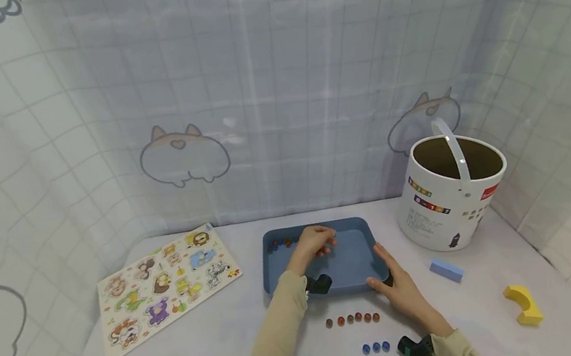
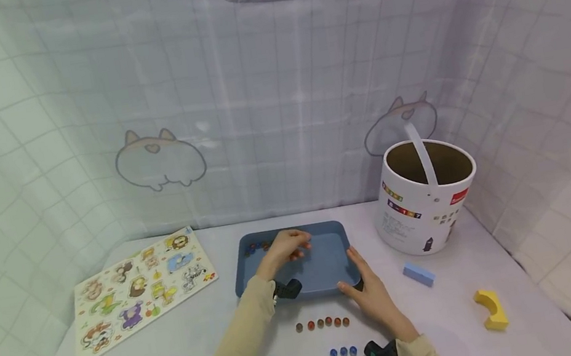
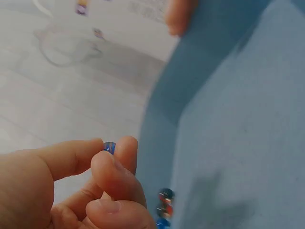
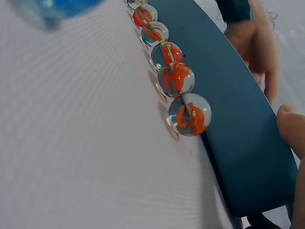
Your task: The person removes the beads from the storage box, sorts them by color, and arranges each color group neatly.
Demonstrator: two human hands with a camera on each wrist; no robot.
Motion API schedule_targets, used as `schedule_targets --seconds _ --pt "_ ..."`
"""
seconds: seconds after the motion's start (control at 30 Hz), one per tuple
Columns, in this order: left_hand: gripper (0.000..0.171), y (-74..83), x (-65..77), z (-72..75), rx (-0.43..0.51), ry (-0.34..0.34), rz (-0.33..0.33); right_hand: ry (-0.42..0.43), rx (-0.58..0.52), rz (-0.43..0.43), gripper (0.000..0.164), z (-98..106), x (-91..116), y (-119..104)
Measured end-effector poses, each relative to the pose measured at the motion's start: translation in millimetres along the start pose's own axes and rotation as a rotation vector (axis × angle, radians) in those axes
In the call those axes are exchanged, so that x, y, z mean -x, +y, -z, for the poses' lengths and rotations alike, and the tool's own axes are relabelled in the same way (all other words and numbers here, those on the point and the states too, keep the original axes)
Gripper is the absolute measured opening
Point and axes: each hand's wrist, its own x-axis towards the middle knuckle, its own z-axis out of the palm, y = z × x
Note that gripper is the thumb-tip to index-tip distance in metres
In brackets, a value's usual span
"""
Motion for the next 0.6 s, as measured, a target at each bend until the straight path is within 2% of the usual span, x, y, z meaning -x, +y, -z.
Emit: schedule_targets --seconds 0.2,0.33,0.47,0.6 --pt "0.032 0.5 23.1 5.0 -0.023 -0.040 -0.115 -0.004 0.008 -0.010 0.077 1 0 -3" --pt "0.031 3.0 43.4 7.6 -0.010 -0.068 -0.157 -0.001 0.007 -0.009 0.077 1 -1 -4" --pt "0.026 4.4 66.8 8.8 0.004 -0.091 -0.162 -0.010 0.015 -0.015 0.077 1 0 -4" --pt "0.023 1.7 87.9 2.3 0.001 -0.163 -0.152 -0.002 0.029 -0.013 0.077 1 -1 -2"
